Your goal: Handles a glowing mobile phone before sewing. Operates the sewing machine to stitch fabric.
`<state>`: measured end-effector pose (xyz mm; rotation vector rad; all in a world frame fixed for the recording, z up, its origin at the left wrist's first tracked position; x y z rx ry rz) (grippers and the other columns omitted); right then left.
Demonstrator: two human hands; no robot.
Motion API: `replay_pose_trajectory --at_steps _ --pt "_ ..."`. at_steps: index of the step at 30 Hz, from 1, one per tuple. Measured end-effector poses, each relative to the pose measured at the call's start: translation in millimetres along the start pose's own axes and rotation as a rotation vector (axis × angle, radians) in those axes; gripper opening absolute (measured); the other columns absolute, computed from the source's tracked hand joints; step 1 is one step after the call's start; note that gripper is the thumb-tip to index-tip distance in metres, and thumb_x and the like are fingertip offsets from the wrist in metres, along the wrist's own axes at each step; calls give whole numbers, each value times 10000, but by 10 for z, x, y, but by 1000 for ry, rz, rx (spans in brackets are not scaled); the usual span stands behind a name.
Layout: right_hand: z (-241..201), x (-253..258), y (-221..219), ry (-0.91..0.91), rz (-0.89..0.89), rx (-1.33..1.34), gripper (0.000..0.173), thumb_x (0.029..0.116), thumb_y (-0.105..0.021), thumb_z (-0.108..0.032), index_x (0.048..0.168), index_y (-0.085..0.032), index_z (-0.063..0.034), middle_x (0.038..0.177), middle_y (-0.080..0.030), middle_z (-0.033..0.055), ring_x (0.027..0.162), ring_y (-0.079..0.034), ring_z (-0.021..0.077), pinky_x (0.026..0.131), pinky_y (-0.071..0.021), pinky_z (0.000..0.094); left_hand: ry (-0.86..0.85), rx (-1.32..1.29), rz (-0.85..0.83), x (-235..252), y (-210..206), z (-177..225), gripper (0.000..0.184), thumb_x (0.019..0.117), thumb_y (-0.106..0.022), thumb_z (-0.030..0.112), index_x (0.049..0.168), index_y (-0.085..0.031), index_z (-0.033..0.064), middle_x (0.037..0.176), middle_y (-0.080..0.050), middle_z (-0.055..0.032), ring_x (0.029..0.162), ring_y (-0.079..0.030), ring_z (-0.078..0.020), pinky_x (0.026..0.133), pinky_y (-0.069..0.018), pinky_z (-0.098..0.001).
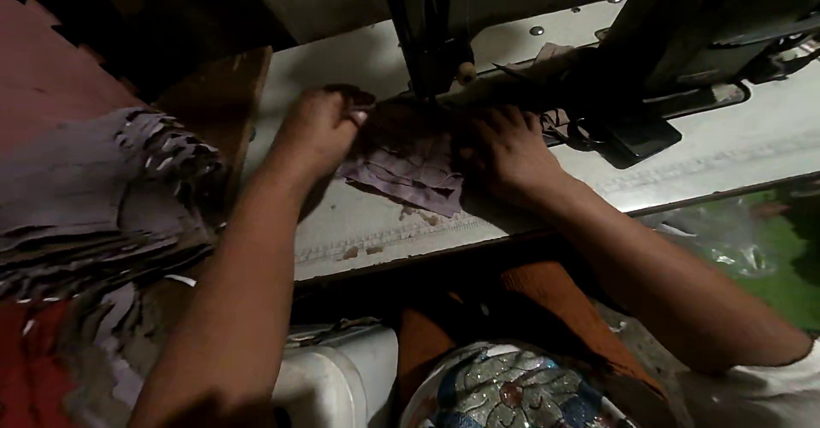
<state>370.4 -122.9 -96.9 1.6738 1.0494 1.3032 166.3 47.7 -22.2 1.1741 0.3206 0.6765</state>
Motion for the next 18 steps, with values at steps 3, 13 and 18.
replay_pose_trajectory --at_steps 3,13,18 --pt "-213 5 6 39 70 5 418 1037 -525 -340 1321 -639 -56 1333 -627 209 1293 -548 432 1034 -418 654 -80 -33 53 47 -133 -39 239 1053 -520 95 1175 -673 -43 1199 -661 -275 1182 -622 -420 1030 -460 -610" --pt "-395 -39 -144 195 -50 -84 404 1070 -409 -404 1151 -687 -122 1212 -673 106 1213 -600 329 1058 -381 617 -356 -34 -47 7 -714 -151 307 1072 -468 114 1283 -690 96 1215 -718 -130 1211 -646 -319 1103 -438 -547" --pt "-237 9 -107 168 -75 -79 417 1075 -384 -433 1191 -681 -164 1254 -677 67 1245 -593 310 1029 -390 636 -355 60 12 -62 -810 -88 348 1090 -456 202 1343 -665 87 1254 -696 -163 1243 -620 -360 1105 -436 -552"
Point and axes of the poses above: each hand's wrist, its own x-axis towards the middle knuckle, its own y-axis out of the back of the hand, z = x × y, the point moved 1 cm from there along x, towards the middle knuckle
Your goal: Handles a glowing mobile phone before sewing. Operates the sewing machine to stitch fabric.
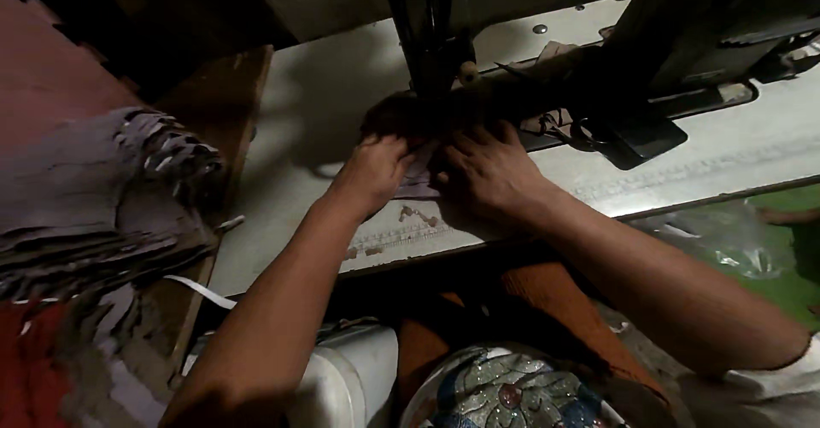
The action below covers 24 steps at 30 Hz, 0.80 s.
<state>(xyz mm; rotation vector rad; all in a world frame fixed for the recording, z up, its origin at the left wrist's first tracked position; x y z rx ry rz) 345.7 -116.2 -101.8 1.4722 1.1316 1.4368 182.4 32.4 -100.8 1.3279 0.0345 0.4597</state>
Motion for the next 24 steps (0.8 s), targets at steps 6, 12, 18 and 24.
replay_pose_trajectory --at_steps 6,12,18,24 --pt "215 11 32 -20 -10 -51 428 1076 -379 -439 1226 -667 -160 1278 -665 58 1231 -586 325 1001 -388 636 158 168 -68 66 -52 204 444 1105 -399 384 1359 -656 125 1298 -670 -160 1315 -559 -376 1089 -423 -613" --pt "214 52 25 -91 56 -89 456 1063 -435 -416 1300 -657 -97 1345 -624 184 1336 -519 422 1053 -369 687 251 128 -171 211 153 345 475 1104 -438 375 1191 -701 -10 1198 -679 -248 1225 -608 -431 1042 -456 -633" --pt "-259 17 -78 28 -39 42 474 1049 -435 -427 1342 -640 -116 1316 -625 152 1268 -564 376 1022 -414 633 226 -21 -202 226 261 8 348 1091 -449 144 1384 -622 77 1357 -623 -238 1336 -536 -436 1102 -405 -622" --pt "-112 17 -34 41 -70 43 440 1072 -409 -424 1290 -656 -133 1304 -646 113 1268 -578 337 1025 -411 622 169 -3 -148 145 131 -3 312 1095 -453 153 1311 -663 71 1276 -685 -191 1288 -586 -410 1120 -404 -600"
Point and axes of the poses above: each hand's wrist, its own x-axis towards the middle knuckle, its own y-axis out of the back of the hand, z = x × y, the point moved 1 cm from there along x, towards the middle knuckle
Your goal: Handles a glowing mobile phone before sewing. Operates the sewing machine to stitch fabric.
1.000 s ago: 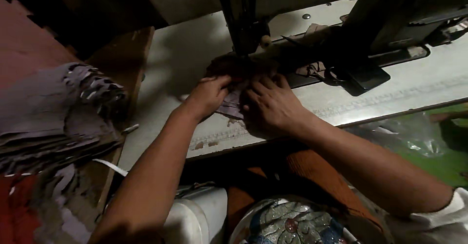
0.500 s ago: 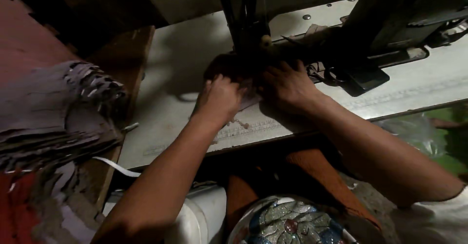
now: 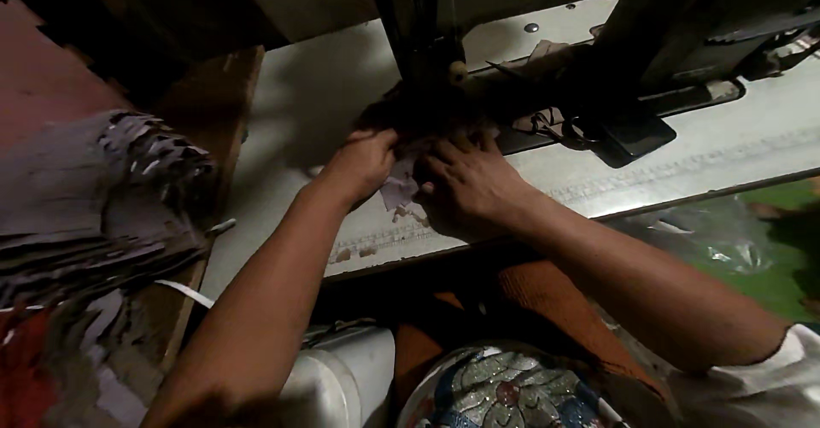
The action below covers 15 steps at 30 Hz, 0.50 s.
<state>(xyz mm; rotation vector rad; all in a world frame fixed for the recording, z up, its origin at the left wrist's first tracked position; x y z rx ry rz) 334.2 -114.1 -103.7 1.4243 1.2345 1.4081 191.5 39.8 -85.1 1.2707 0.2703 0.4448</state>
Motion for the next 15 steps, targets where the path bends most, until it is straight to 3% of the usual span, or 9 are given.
replay_pose_trajectory --at_steps 5,8,10,12,15 --pt "218 -41 20 -32 38 -49 483 1078 -360 -451 1337 -631 -147 1358 -636 101 1289 -578 338 1039 -392 658 46 86 -34 19 6 147 345 1107 -448 227 1267 -658 5 1294 -650 -226 1300 -569 -410 1118 -416 -580" --pt "119 -12 9 -76 69 -56 479 1066 -399 -438 1292 -653 -100 1339 -634 134 1305 -550 378 1045 -378 687 31 111 0 22 -23 164 352 1100 -468 242 1229 -668 -17 1279 -646 -240 1281 -575 -423 1097 -432 -594" --pt "-59 11 -39 -52 94 -38 483 1064 -405 -407 1374 -610 -98 1403 -615 131 1364 -524 354 1085 -379 654 29 103 -9 21 11 188 324 1088 -488 199 1219 -669 -37 1276 -644 -258 1273 -581 -434 1094 -431 -604" --pt "-168 20 -104 -3 102 -22 519 1080 -367 -386 1429 -574 -61 1389 -621 150 1330 -555 345 1073 -405 616 45 92 -58 19 68 216 299 1079 -495 156 1213 -664 -52 1276 -636 -268 1275 -572 -441 1098 -421 -605" --pt "-122 12 -78 9 101 -25 519 1089 -338 -411 1313 -654 -66 1290 -659 141 1246 -601 335 1059 -416 588 8 100 -72 -1 107 227 319 1090 -485 198 1188 -685 -30 1250 -654 -251 1265 -583 -426 1095 -425 -597"
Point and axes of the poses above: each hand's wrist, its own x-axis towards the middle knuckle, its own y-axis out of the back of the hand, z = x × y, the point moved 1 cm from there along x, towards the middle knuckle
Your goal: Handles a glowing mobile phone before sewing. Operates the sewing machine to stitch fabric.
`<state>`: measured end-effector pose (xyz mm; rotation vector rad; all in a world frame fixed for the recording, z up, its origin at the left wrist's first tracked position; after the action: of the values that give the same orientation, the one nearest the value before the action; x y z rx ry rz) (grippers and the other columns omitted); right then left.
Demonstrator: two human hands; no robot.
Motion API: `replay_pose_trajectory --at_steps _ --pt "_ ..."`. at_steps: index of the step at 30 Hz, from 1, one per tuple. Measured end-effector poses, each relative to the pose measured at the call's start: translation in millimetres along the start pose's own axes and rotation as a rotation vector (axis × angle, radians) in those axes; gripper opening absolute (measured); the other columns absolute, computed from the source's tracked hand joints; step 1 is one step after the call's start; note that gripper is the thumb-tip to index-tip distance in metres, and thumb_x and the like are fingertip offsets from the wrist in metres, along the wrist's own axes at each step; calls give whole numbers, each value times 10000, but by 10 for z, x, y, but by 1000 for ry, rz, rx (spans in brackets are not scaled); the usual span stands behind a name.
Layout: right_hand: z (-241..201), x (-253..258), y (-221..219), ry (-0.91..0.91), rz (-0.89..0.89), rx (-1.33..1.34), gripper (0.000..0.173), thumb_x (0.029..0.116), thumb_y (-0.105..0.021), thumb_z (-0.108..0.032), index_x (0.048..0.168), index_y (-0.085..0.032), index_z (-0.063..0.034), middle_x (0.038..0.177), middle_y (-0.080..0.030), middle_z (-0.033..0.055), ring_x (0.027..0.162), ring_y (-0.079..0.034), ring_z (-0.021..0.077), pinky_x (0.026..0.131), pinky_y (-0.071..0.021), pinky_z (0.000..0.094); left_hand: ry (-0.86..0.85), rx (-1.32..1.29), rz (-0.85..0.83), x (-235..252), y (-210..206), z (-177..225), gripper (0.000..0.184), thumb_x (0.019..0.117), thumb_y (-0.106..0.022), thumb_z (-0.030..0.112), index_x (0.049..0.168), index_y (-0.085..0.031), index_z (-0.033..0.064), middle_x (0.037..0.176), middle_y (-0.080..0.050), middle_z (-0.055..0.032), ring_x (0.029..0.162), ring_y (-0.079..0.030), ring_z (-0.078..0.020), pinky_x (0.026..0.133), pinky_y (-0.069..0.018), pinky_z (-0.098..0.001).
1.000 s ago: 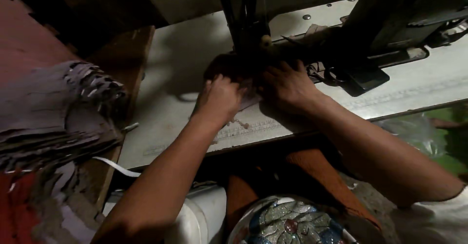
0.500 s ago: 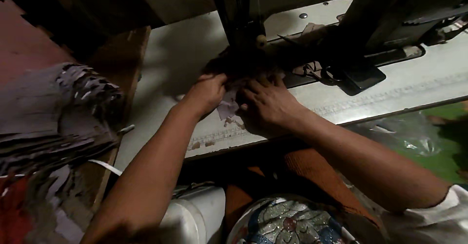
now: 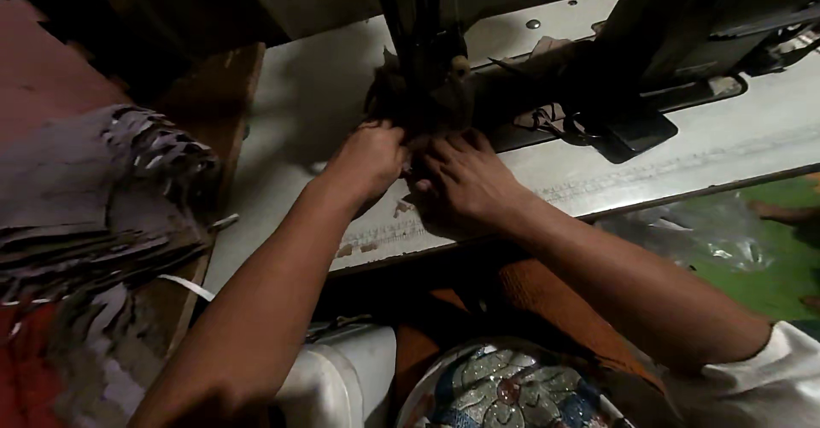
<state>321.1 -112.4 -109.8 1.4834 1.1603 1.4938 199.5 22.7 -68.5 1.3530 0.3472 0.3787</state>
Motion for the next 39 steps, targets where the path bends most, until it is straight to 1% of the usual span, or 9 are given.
replay_pose_trajectory --at_steps 5,8,11,14,17,24,29,36,39 --pt "278 -88 87 -30 -52 -32 471 1090 -346 -408 1283 -668 -124 1296 -663 101 1251 -597 316 1051 -396 616 -78 42 18 -7 5 53 389 1098 -474 291 1124 -727 -3 1192 -662 -233 1207 -606 -414 1056 -459 -587" --pt "354 -88 145 -96 -64 -27 468 1083 -376 -417 1300 -662 -116 1348 -637 122 1292 -569 355 1050 -383 650 -46 5 -43 40 142 64 378 1108 -457 259 1141 -700 -29 1164 -665 -250 1168 -629 -419 1029 -467 -599" --pt "184 27 115 -149 -17 -1 446 1073 -433 -385 1323 -646 -82 1407 -605 160 1357 -517 392 1053 -392 660 10 -50 -71 101 254 -76 322 1097 -449 158 1306 -654 24 1278 -660 -244 1291 -574 -424 1110 -398 -612" --pt "42 126 -3 -157 2 16 492 1084 -402 -390 1390 -599 -59 1418 -595 171 1346 -528 374 1057 -393 640 45 -132 -84 120 215 -183 327 1079 -479 134 1348 -648 51 1339 -635 -237 1317 -557 -408 1101 -401 -622" --pt "36 132 3 -153 -33 25 440 1076 -421 -357 1282 -661 -50 1331 -627 174 1285 -562 368 1041 -398 629 62 -115 -126 101 124 -202 338 1094 -452 162 1362 -629 59 1354 -620 -245 1330 -540 -428 1103 -394 -640" --pt "139 27 28 -76 -61 3 418 1074 -413 -355 1290 -658 -93 1362 -621 117 1282 -568 326 1012 -397 630 -2 -33 -31 113 37 -188 316 1098 -469 241 1275 -681 88 1219 -690 -220 1232 -612 -423 1051 -437 -651" --pt "316 -15 54 -74 -67 37 433 1082 -393 -374 1339 -642 -130 1395 -622 88 1339 -544 322 1076 -335 686 9 -14 10 89 -14 -99 336 1098 -467 283 1176 -710 64 1149 -706 -207 1193 -630 -409 1042 -446 -637" --pt "527 30 137 -75 -95 32 425 1078 -417 -374 1345 -639 -129 1398 -618 88 1364 -516 347 1032 -333 727 176 10 -11 115 15 158 436 1091 -473 369 1162 -696 2 1216 -667 -227 1200 -626 -416 1041 -460 -627" --pt "521 48 122 -92 -118 30 472 1077 -404 -394 1428 -587 -137 1477 -566 92 1413 -466 351 1065 -330 705 211 -2 -5 139 -1 151 445 1086 -479 382 1155 -688 -5 1181 -680 -241 1175 -640 -426 1009 -475 -649"
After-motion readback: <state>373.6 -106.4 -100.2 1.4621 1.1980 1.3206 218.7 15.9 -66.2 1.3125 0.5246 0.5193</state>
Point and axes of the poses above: each hand's wrist, its own x-axis towards the middle knuckle, its own y-axis out of the back of the hand, z = x × y, the point moved 1 cm from there along x, towards the middle knuckle
